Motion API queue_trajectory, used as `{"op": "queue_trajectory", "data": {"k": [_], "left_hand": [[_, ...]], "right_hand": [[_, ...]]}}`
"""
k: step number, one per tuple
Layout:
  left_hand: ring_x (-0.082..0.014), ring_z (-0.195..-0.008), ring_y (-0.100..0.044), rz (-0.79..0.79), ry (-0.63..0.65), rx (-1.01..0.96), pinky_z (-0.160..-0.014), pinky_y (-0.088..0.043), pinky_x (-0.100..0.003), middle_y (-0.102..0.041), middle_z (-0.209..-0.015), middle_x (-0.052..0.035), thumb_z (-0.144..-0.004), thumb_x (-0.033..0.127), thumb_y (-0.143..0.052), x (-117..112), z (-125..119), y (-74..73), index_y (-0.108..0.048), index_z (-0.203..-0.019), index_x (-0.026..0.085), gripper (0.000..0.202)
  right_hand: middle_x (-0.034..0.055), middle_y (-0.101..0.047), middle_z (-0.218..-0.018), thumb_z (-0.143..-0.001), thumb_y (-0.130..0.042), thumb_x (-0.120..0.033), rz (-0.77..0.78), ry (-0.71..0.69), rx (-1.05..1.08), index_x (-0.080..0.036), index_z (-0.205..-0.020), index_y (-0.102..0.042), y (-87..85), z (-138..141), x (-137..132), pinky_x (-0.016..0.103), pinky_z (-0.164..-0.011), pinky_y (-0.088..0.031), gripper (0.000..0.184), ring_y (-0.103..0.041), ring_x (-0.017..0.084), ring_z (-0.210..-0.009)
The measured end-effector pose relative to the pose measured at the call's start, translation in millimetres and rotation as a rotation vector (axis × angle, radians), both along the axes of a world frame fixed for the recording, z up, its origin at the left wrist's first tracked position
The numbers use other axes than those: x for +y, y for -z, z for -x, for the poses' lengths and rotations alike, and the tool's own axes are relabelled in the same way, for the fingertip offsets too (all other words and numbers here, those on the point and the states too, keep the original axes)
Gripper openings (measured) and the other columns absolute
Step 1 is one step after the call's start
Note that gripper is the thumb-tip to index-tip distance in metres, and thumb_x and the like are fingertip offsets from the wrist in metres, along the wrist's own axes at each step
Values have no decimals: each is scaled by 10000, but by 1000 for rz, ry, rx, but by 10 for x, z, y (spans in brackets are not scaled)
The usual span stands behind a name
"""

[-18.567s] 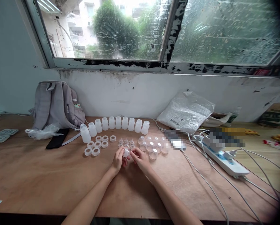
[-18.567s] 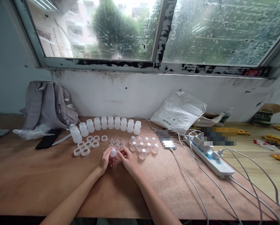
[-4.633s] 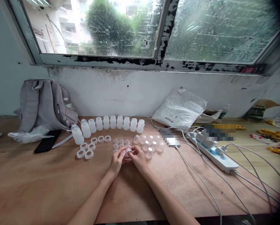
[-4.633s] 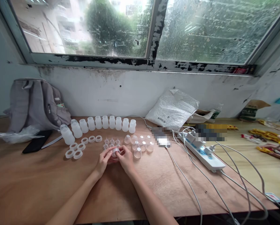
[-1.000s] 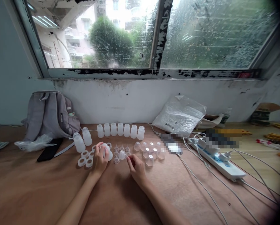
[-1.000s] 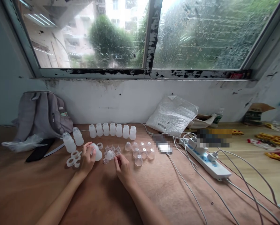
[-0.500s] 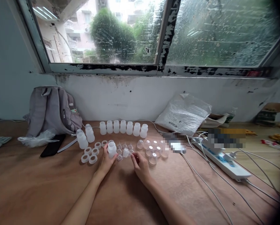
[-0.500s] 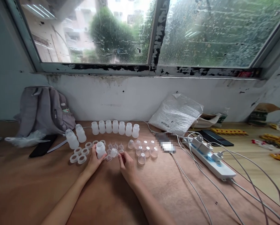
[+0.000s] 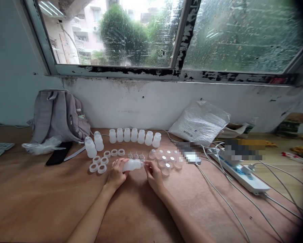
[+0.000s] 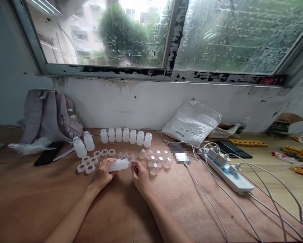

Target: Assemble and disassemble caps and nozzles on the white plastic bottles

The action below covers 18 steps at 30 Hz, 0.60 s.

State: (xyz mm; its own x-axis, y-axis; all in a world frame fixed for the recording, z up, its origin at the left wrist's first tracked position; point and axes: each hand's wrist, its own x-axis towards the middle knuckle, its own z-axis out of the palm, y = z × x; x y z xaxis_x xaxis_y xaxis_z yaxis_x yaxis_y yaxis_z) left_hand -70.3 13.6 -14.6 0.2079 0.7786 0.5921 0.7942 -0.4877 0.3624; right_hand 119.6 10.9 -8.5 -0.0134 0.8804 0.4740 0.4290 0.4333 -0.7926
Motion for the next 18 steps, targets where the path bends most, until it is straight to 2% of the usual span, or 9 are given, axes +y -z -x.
{"op": "queue_trajectory", "data": {"k": [8, 14, 18], "left_hand": [[-225, -1018, -469, -113, -19, 16, -896, -342, -367, -543, -1047, -56, -671, 120, -538, -29, -5, -58, -507, -1099, 231, 444], [-229, -1030, -466, -144, -2, 30, -894, -346, -373, -549, -1062, -52, -678, 113, -519, -25, 0, -48, -509, -1110, 248, 453], [-239, -1043, -462, -129, 18, 47, -903, -338, -393, -546, -1081, -55, -697, 125, -504, -28, 14, -44, -499, -1132, 267, 458]], "right_hand": [[0, -524, -642, -819, -423, -364, -2, 3, 28, -186, -838, -528, -4, -10, 10, 216, -491, -352, 207, -451, 116, -513], [-42, -434, -499, -822, -416, -400, 68, -40, 27, -195, -640, -462, -57, -28, -21, 207, -442, -315, 277, -393, 93, -440], [-53, -378, -423, -799, -437, -445, 131, -68, 112, -199, -522, -383, -35, -36, 1, 208, -400, -279, 375, -349, 82, -402]]}}
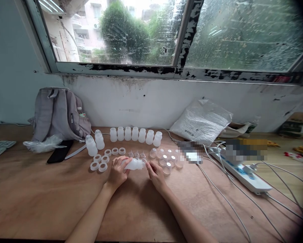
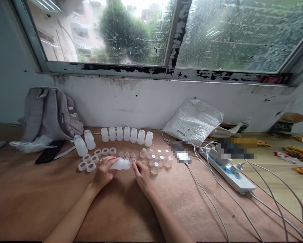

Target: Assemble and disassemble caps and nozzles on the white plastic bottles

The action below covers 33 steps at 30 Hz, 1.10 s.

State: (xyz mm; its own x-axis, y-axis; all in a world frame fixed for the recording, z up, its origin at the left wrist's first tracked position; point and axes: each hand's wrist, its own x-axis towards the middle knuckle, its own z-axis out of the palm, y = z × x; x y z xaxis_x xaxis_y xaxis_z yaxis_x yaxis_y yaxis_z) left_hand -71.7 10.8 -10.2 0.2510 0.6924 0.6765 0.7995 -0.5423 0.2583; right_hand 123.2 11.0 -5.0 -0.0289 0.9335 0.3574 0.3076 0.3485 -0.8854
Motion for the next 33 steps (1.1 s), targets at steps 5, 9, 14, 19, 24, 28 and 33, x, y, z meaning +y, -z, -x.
{"op": "queue_trajectory", "data": {"k": [5, 9, 14, 19, 24, 28, 33], "left_hand": [[-226, -1042, -472, -23, 70, -1, -905, -351, -385, -553, -1074, -53, -715, 130, -501, -22, -6, -32, -484, -1146, 263, 451], [-217, -1007, -497, -11, 157, -74, -876, -392, -366, -556, -1069, -71, -738, 223, -529, -76, -34, -91, -434, -1169, 226, 440], [-193, -902, -542, 91, 262, -149, -782, -453, -322, -576, -987, -73, -725, 299, -558, -142, -78, -120, -458, -1086, 199, 388], [-192, -882, -550, 113, 272, -131, -778, -457, -335, -588, -980, -69, -732, 316, -542, -141, -112, -90, -463, -1079, 199, 375], [-196, -883, -548, 86, 255, -91, -789, -453, -342, -594, -980, -71, -743, 321, -535, -136, -135, -84, -477, -1077, 202, 360], [-196, -895, -544, 115, 224, -139, -787, -457, -341, -591, -979, -64, -739, 331, -541, -135, -139, -76, -468, -1079, 211, 367], [-186, -929, -537, 87, 216, -159, -817, -451, -330, -581, -1014, -58, -747, 332, -546, -113, -158, -23, -450, -1105, 213, 390]], "right_hand": [[-67, -304, -374, -770, -438, -514, 166, -45, 226, -200, -461, -332, 35, 12, 45, 210, -339, -200, 453, -269, 61, -333], [-55, -412, -437, -765, -471, -487, 199, -102, 398, -184, -564, -471, -55, -12, 37, 206, -363, -285, 364, -355, 72, -355], [52, -621, -920, -722, -571, -391, 181, -239, 506, -218, -1026, -573, -203, -57, -2, 280, -687, -445, 349, -561, 177, -826], [67, -646, -868, -705, -596, -404, 271, -228, 491, -188, -887, -660, -126, -65, 49, 303, -721, -436, 289, -556, 205, -845], [59, -613, -716, -710, -560, -467, 340, -113, 429, -149, -780, -668, -50, -52, 91, 290, -600, -458, 343, -555, 177, -679], [69, -614, -918, -698, -587, -437, 299, -248, 478, -198, -1013, -601, -137, -46, 40, 308, -716, -459, 395, -560, 203, -852], [49, -608, -775, -659, -638, -410, 308, -206, 412, -164, -837, -616, -142, -34, 39, 297, -681, -456, 305, -563, 187, -763]]}}
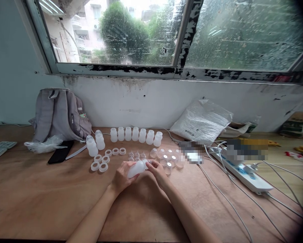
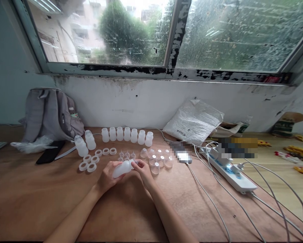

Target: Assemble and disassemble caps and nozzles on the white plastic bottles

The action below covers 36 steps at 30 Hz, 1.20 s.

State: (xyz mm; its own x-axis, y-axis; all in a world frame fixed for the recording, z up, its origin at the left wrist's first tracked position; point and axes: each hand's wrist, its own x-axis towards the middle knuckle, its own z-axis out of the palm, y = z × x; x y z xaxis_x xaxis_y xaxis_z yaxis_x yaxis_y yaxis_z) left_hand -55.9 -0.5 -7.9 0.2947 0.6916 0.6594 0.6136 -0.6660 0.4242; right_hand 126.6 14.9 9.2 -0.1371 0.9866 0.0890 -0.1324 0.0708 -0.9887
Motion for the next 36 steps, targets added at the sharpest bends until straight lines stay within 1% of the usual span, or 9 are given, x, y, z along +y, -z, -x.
{"op": "queue_trajectory", "data": {"k": [3, 5, 9, 12, 14, 16, 21, 27, 36], "left_hand": [[-198, -943, -536, -7, 22, -5, -844, -439, -354, -579, -1046, -73, -748, 332, -542, -2, -45, 15, -447, -1134, 200, 418], [-210, -951, -538, 54, 28, -53, -849, -438, -364, -578, -1061, -83, -735, 335, -551, -14, -75, -2, -460, -1133, 194, 433], [-197, -855, -582, 389, 90, -218, -746, -486, -319, -614, -982, -60, -714, 346, -567, -27, -92, -70, -530, -1053, 186, 376], [-179, -767, -593, 637, 208, -328, -650, -495, -276, -628, -917, -42, -688, 373, -596, -15, -86, -99, -549, -1045, 173, 412], [-174, -741, -588, 705, 266, -355, -627, -487, -266, -625, -885, -38, -671, 373, -613, -12, -92, -101, -557, -1044, 166, 430], [-172, -747, -579, 664, 235, -335, -647, -481, -273, -603, -874, -35, -657, 350, -627, -19, -112, -94, -574, -1020, 171, 407], [-169, -819, -550, 413, 86, -227, -752, -475, -300, -505, -908, -31, -648, 284, -635, -54, -173, -63, -559, -1044, 223, 408], [-162, -854, -532, 282, 69, -141, -787, -477, -285, -444, -943, -37, -706, 280, -587, -60, -166, 9, -472, -1144, 234, 455], [-172, -849, -540, 179, 31, -52, -748, -495, -300, -437, -961, -46, -739, 303, -544, -52, -153, 140, -404, -1199, 241, 484]], "right_hand": [[10, -560, -640, -661, -623, -441, 26, 93, -52, -167, -687, -575, 22, 12, 12, 275, -578, -452, 279, -542, 158, -632], [19, -585, -688, -671, -610, -442, 26, 64, 1, -182, -753, -588, -6, 16, -6, 283, -594, -456, 273, -558, 169, -669], [74, -624, -909, -679, -612, -404, 6, -123, 126, -203, -956, -597, -126, 12, -81, 325, -714, -452, 342, -574, 211, -840], [82, -631, -929, -664, -627, -392, 9, -166, 136, -201, -936, -613, -168, 10, -113, 339, -722, -449, 333, -573, 225, -858], [75, -640, -900, -663, -633, -385, 10, -149, 149, -201, -905, -621, -153, 13, -109, 339, -717, -446, 305, -576, 224, -842], [71, -645, -870, -662, -642, -378, -5, -105, 141, -196, -886, -625, -114, 19, -93, 333, -718, -440, 289, -575, 221, -835], [73, -641, -869, -688, -623, -386, -90, 6, 37, -184, -900, -616, -19, 29, -58, 320, -726, -427, 294, -561, 216, -838], [63, -638, -865, -708, -607, -373, -102, 63, -10, -184, -916, -617, 10, 35, -69, 288, -695, -423, 282, -553, 188, -798], [47, -626, -786, -663, -625, -418, -13, 204, -17, -159, -864, -633, -22, 134, -121, 259, -627, -450, 327, -565, 171, -742]]}}
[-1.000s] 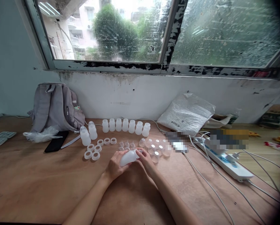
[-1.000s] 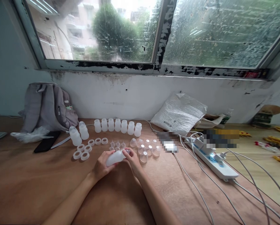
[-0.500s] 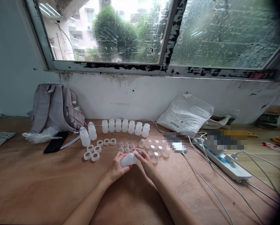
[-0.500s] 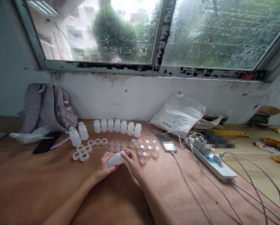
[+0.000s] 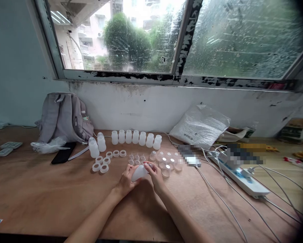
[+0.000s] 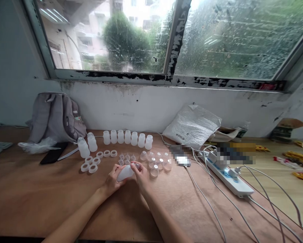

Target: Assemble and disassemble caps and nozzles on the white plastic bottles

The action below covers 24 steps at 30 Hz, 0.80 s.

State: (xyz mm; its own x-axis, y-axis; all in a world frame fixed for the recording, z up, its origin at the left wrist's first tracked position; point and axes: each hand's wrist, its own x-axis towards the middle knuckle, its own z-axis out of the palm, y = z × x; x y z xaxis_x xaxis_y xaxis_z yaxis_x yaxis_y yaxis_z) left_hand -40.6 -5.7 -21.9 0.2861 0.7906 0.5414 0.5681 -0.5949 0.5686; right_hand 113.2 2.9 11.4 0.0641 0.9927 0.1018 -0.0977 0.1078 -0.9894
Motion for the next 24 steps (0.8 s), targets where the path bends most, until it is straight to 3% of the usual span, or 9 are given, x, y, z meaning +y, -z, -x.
{"op": "queue_trajectory", "data": {"k": [4, 8, 10, 12, 14, 18, 24], "left_hand": [[-174, -844, -544, 21, 26, -1, -753, -484, -297, -461, -964, -49, -705, 282, -576, -30, 21, -59, -429, -1179, 241, 498], [-182, -868, -535, 35, 61, -97, -779, -458, -305, -514, -963, -47, -648, 271, -628, -62, 37, -155, -476, -1093, 221, 473], [-181, -846, -538, 70, 33, -171, -760, -452, -303, -544, -938, -41, -631, 271, -640, -61, 52, -182, -497, -1008, 202, 409], [-171, -796, -548, 139, -2, -244, -713, -452, -285, -567, -890, -30, -627, 285, -644, -50, 78, -193, -504, -933, 189, 350], [-160, -761, -554, 208, -10, -308, -672, -448, -262, -582, -853, -20, -634, 305, -640, -33, 110, -195, -505, -905, 182, 326], [-145, -724, -559, 272, -2, -388, -640, -441, -239, -595, -831, -10, -658, 324, -620, -2, 157, -187, -525, -907, 176, 305], [-172, -816, -563, 245, -49, -379, -699, -454, -269, -594, -935, -26, -597, 280, -673, 20, 148, -170, -544, -939, 193, 376]], "right_hand": [[43, -604, -734, -663, -591, -485, 121, -142, -132, -154, -892, -601, -88, -84, -31, 226, -433, -437, 403, -580, 156, -598], [16, -563, -597, -704, -508, -529, 54, -230, -605, -158, -794, -619, -238, -399, -18, 213, -331, -332, 398, -507, 125, -409], [22, -565, -603, -722, -504, -486, -93, -93, -877, -170, -710, -633, -314, -617, 27, 226, -408, -358, 342, -517, 132, -470], [37, -575, -664, -724, -527, -403, -184, 105, -1108, -189, -741, -646, -361, -831, 89, 241, -504, -383, 245, -546, 159, -590], [39, -584, -720, -711, -549, -300, -173, 128, -1226, -214, -832, -651, -367, -996, 151, 241, -547, -384, 181, -556, 167, -658], [-1, -575, -641, -662, -556, -151, -15, -116, -1217, -220, -887, -627, -304, -1093, 219, 209, -488, -366, 246, -528, 119, -533], [-22, -525, -597, -671, -568, -201, 19, -255, -1015, -202, -855, -598, -217, -872, 315, 180, -382, -332, 186, -473, 91, -444]]}}
